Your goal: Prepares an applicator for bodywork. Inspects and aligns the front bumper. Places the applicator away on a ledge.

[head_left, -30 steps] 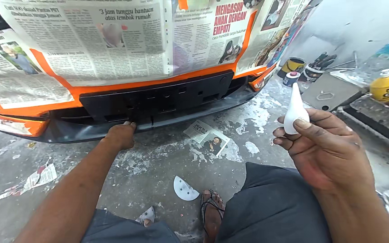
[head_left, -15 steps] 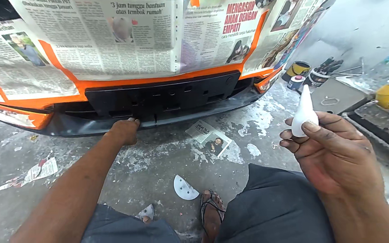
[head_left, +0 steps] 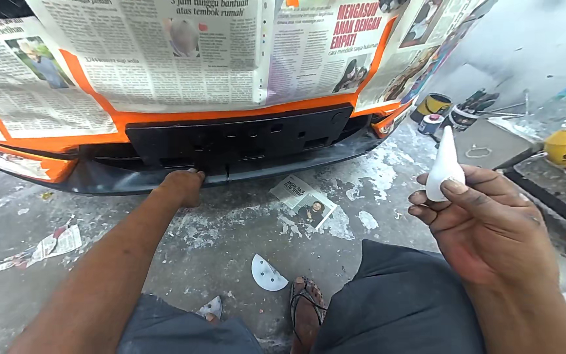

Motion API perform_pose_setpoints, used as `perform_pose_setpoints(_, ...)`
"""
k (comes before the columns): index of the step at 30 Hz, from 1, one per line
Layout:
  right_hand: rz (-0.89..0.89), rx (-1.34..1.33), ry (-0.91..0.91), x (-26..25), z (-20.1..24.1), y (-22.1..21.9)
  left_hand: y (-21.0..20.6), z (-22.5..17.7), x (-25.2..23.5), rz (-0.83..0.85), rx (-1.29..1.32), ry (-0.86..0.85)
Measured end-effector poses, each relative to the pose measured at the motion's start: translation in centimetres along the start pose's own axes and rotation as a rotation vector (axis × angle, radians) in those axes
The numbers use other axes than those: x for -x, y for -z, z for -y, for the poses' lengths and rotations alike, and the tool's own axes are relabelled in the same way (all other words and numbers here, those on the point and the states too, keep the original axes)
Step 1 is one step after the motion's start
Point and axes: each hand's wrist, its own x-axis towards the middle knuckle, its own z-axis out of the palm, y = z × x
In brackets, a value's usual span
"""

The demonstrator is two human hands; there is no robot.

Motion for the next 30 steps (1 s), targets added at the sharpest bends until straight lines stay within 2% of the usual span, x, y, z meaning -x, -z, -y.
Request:
perform_pose_setpoints(17, 0.001, 0.006, -0.023, -0.2, -0.4, -0.2, -0.6, 0.3, 0.4, -0.02, 0.037, 0.013)
perform_pose_setpoints(23, 0.087, 0.052, -0.225, -0.9, -1.0, 0.5, 0.4, 0.6, 2.7, 0.033, 0.131, 0.061)
perform_pose_setpoints(30, -0.047, 0.038, -0.351, -2.1, -2.0, 0.1, 2.5, 1.6, 6.5, 0.036, 0.074, 0.131)
